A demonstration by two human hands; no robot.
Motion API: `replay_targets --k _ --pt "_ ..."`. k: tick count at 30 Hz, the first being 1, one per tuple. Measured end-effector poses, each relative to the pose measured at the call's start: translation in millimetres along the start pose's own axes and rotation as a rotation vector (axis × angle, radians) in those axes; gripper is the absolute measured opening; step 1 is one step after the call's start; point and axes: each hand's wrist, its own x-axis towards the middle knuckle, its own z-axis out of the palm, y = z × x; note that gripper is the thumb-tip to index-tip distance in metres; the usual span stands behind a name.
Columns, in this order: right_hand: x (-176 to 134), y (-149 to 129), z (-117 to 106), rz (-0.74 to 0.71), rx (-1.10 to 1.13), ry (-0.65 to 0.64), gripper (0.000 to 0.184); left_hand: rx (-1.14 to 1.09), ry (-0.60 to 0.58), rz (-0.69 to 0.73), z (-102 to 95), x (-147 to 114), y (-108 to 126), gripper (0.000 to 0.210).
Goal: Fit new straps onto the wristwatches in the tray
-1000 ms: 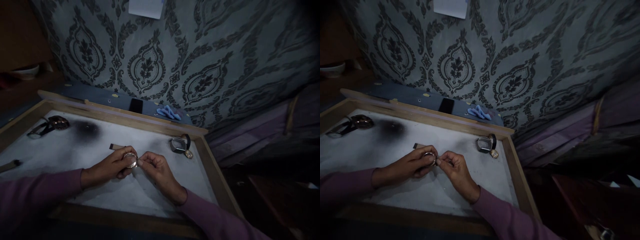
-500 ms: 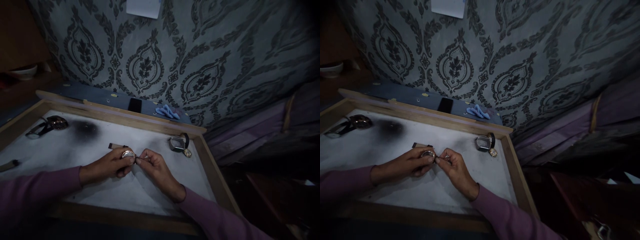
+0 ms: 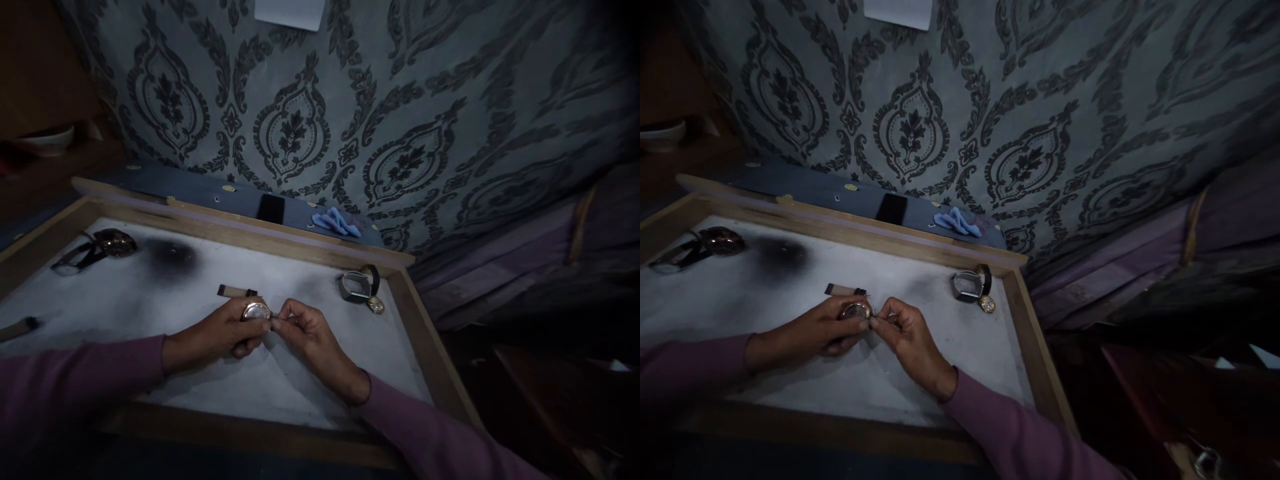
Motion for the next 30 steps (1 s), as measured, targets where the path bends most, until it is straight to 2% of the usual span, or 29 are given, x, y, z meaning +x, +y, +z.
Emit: replay_targets --k 8,17,21,24,30 --pt "-2 1 2 -0.004 0.041 -0.028 0.04 -0.011 -0.001 0.005 1.5 1 2 0.027" --pt "-3 -8 3 0.049 -0.03 -0.023 0.036 0.007 0.053 -0.027 -0.5 4 -4 0.02" --pt "-1 -9 -3 0.093 -0.021 0.053 0.028 0.052 0.072 -0.041 -1.5 2 2 0.02" --pt "1 -5 -10 0.112 -0.015 0.113 0.029 0.048 0.043 -0.035 -2.3 0 8 0.019" --pt "-1 -6 -14 -0.009 -0.13 0.051 0.038 0.021 -0.002 -0.014 -4.4 0 8 0.023"
